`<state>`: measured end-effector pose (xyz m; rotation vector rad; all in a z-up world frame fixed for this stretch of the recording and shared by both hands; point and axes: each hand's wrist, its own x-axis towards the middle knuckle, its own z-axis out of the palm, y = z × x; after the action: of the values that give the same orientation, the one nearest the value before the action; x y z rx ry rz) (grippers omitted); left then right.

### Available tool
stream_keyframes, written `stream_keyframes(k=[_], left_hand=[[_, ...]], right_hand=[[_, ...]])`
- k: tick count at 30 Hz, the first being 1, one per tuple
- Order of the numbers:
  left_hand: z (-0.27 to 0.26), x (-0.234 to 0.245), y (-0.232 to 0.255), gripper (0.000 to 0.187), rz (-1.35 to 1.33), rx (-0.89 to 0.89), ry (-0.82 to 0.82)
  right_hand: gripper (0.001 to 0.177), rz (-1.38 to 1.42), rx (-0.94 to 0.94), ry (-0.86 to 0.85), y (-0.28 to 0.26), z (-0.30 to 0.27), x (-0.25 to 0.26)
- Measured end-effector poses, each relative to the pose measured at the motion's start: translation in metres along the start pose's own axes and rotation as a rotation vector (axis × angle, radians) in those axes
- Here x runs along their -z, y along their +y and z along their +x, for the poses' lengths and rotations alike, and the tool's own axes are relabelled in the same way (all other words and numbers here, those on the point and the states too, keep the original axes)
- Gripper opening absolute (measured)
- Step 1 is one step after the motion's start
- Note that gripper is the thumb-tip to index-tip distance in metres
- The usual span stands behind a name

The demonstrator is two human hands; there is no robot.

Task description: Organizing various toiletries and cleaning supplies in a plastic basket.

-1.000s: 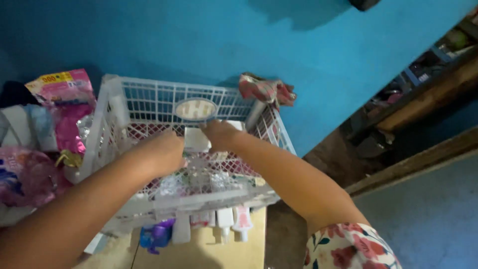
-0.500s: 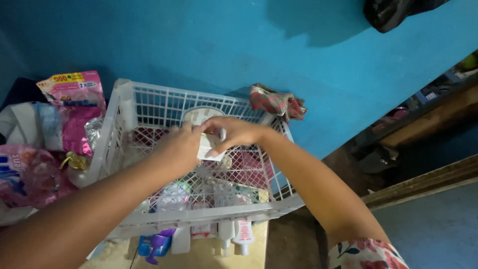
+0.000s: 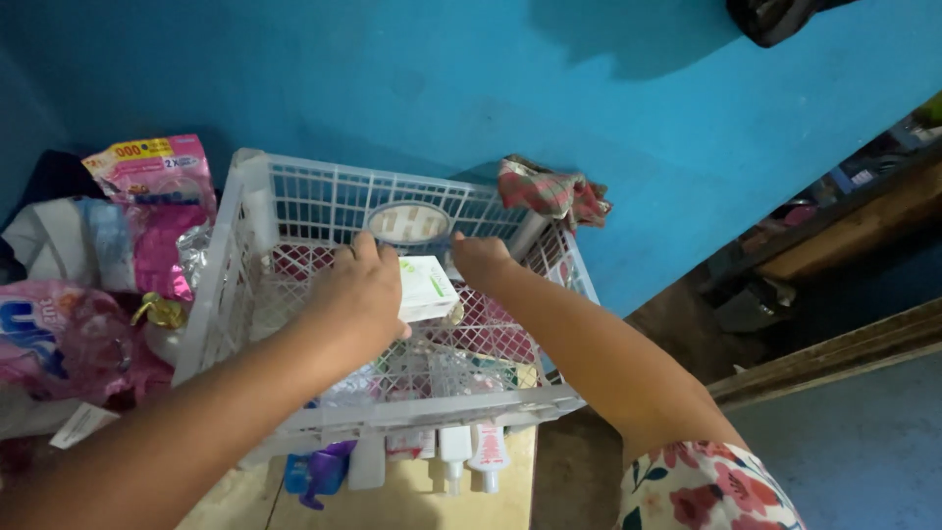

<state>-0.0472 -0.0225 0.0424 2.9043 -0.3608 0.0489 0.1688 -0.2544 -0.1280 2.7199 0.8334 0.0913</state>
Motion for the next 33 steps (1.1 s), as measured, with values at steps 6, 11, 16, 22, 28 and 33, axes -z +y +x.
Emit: stream_keyframes(k=[6, 11, 16, 22, 28, 33], left_hand=[[-0.012, -0.004, -0.004, 0.091, -0.024, -0.058, 0.066], [-0.053, 0.019, 0.017, 0.075, -0.098, -0.115, 0.264], [-0.098, 0.02, 0.049, 0.076, -0.238, -0.258, 0.389], [-0.152, -0.052, 0.077, 0.085, -0.508, -0.461, 0.275], [-0.165, -0.18, 0.083, 0.076, -0.628, -0.417, 0.021], [-0.153, -0.248, 0.088, 0.056, -0.608, -0.244, 0.071]], right_hand=[[0.098, 0.131, -0.006, -0.101, -0.011, -0.008, 0.069], [0.048, 0.447, -0.097, 0.236, -0.052, -0.126, 0.228], [0.044, 0.586, -0.127, 0.485, -0.063, -0.241, 0.261], [0.027, 0.816, -0.269, 0.283, -0.077, -0.351, 0.206], [0.031, 1.065, -0.422, -0.203, -0.106, -0.377, 0.056], [0.031, 1.173, -0.807, 0.162, -0.143, -0.343, -0.032]])
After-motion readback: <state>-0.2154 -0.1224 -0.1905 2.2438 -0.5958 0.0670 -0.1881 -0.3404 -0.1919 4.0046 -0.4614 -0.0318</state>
